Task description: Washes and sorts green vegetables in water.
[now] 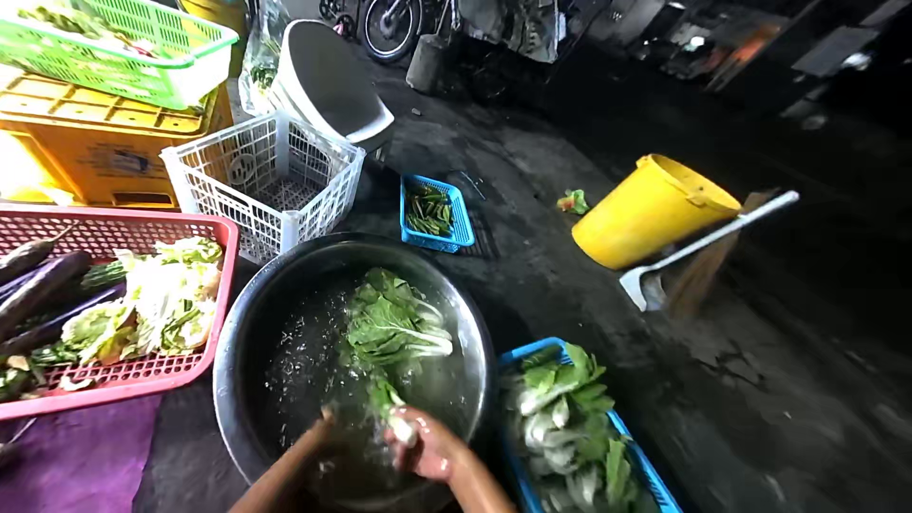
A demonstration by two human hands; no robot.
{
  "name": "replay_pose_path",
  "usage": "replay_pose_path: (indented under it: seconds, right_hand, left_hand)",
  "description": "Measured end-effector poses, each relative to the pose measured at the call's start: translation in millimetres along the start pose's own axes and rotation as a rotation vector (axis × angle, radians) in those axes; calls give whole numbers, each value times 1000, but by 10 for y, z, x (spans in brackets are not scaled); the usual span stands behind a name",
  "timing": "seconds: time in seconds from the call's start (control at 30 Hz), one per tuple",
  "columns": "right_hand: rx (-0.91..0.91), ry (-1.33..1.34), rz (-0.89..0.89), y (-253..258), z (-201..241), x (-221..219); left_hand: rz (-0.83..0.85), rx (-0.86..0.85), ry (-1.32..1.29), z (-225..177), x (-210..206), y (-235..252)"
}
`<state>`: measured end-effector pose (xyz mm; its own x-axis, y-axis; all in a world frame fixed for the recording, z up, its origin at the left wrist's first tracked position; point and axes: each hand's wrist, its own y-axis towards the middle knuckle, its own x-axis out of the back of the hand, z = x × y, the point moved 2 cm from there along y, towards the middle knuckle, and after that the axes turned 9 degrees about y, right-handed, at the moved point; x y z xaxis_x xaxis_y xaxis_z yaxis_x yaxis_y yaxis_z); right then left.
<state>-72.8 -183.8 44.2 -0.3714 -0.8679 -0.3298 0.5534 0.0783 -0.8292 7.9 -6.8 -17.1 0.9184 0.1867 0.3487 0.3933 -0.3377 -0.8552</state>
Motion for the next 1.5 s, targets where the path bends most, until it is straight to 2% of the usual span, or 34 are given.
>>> replay_pose_path:
  seconds: [0.03, 0.1, 0.17, 0.2, 0.27, 0.33, 0.43, 0.5, 0.57, 0.63, 0.7, 0.8, 0.9, 0.93, 1.0, 1.07, 1.13, 1.2, 1.27, 1.3, 1.33, 1.37, 1.43, 1.5]
  right_hand:
    - [31, 180, 71, -253, 106, -12]
    - [141, 349, 147, -737, 258, -73]
    - [297, 323, 136, -1073, 292, -209]
    - [356, 291, 150, -1145, 267, -284]
    - [403, 286, 110, -1154, 164, -428]
    - [420, 313, 20, -1149, 72, -533]
    - [477, 351, -2, -1205, -4, -496]
    - [497, 393, -16, -1286, -41, -354]
    - [559, 463, -57, -1359, -63, -171]
    - [690, 492, -75, -1439, -52, 96]
    - [834, 462, -104, -1598, 53, 391]
    - [977, 397, -349, -1887, 303, 820]
    - [977, 285, -807, -1925, 462, 1374]
    - [930, 197, -936, -1839, 469, 1596]
    - [800, 16, -1080, -1519, 380, 2075]
    - [604, -114, -1128, -1140, 126, 2439]
    - [408, -149, -1116, -856, -113, 2593]
    - [447, -190, -1218, -754, -35, 2414]
    - [651, -388, -1374, -767, 286, 1984]
    - [808, -512, -1386, -721, 465, 1748]
    - [929, -657, -1348, -615, 630, 1540]
    - [963, -802, -1279, -459, 771, 1365]
    - [840, -1045, -1075, -92, 989, 1088]
    - [653, -1303, -764, 322, 1164, 940]
  left_hand:
    - [8, -49, -197, 8, 97, -155]
    - [-27, -75, -632, -78, 305, -554]
    - [-111, -103, -964, -260, 462, -1025]
    - [-155, -149, -1032, -364, 485, -1235]
    - [-200, -287, -1001, -586, 399, -1547]
    - [-195, -454, -771, -776, 204, -1704]
    - [-241, -660, -367, -926, -41, -1638]
    - [-290, -682, -230, -1016, -141, -1578]
    - [-250, -736, -259, -1170, -179, -1613]
    - [-139, -817, -356, -1315, -154, -1613]
    - [-81, -817, -419, -1350, -40, -1557]
    - [-252, -699, -399, -1106, 236, -1392]
    - [-538, -509, -273, -543, 506, -1055]
    - [-625, -444, -204, -323, 566, -975]
    - [-768, -333, -60, 70, 604, -908]
    - [-863, -258, 36, 370, 539, -859]
    - [-897, -232, 108, 573, 423, -811]
    - [-945, -283, 189, 714, 309, -752]
    - [-993, -349, 247, 803, 206, -678]
    - [-1025, -376, 263, 834, 165, -636]
    - [-1057, -384, 280, 847, 129, -606]
    - [-1079, -377, 291, 841, 99, -596]
    - [-1120, -347, 291, 792, 80, -611]
    - [-1152, -320, 283, 756, 83, -613]
